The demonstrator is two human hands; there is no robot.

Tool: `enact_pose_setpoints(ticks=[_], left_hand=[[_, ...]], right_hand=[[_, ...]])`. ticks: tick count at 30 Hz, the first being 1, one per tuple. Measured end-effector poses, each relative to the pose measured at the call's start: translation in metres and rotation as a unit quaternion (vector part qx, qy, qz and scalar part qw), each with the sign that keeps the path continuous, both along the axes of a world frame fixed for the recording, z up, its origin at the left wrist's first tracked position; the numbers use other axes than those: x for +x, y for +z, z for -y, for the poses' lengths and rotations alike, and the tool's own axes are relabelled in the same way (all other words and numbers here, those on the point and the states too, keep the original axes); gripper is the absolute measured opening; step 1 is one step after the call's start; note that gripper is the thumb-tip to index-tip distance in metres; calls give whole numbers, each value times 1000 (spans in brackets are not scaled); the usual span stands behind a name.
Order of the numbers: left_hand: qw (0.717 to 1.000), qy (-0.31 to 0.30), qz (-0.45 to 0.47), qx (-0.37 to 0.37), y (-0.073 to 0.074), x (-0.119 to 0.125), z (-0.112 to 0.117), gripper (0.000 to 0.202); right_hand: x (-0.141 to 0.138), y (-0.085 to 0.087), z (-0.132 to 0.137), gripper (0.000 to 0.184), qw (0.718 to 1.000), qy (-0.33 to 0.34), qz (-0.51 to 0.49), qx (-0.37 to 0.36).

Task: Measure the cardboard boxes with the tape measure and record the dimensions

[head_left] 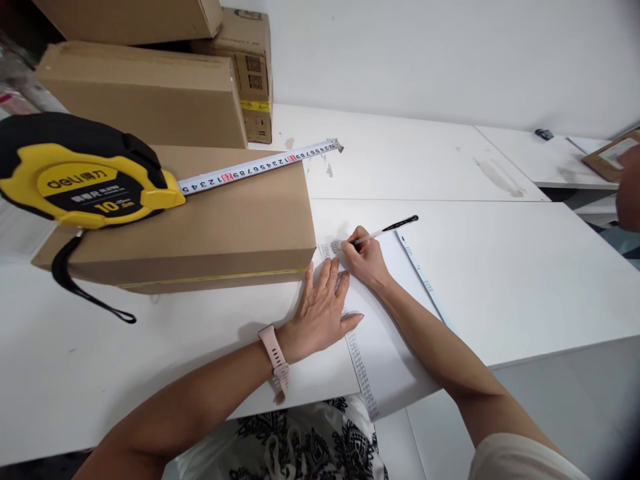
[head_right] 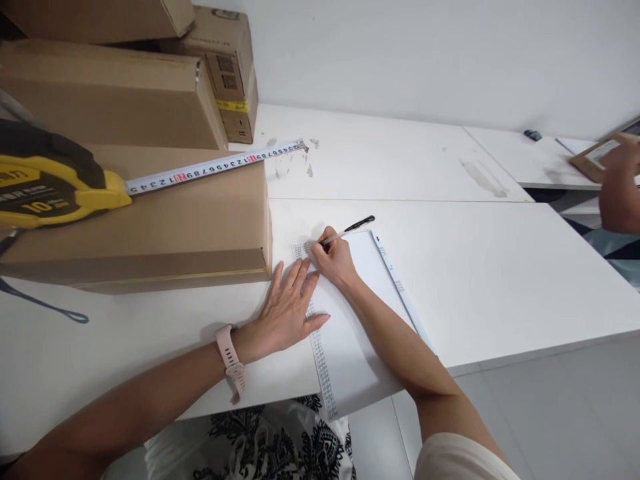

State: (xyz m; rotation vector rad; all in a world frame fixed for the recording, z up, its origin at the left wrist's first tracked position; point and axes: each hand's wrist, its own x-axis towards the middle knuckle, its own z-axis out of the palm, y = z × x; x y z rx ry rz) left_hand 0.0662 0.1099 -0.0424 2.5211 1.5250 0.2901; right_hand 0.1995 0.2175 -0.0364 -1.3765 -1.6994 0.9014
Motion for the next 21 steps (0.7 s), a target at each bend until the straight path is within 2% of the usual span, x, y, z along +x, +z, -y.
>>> enact_pose_setpoints(ticks=[9, 21], left_hand=[[1000, 2, 1, -4, 1, 0, 0, 78], [1000, 2, -3, -6, 1, -1, 0, 78]], right_hand=[[-1, 0, 0, 15, 1000, 1, 22, 1], [1, -2, -2, 15, 1000, 10, 0, 0]])
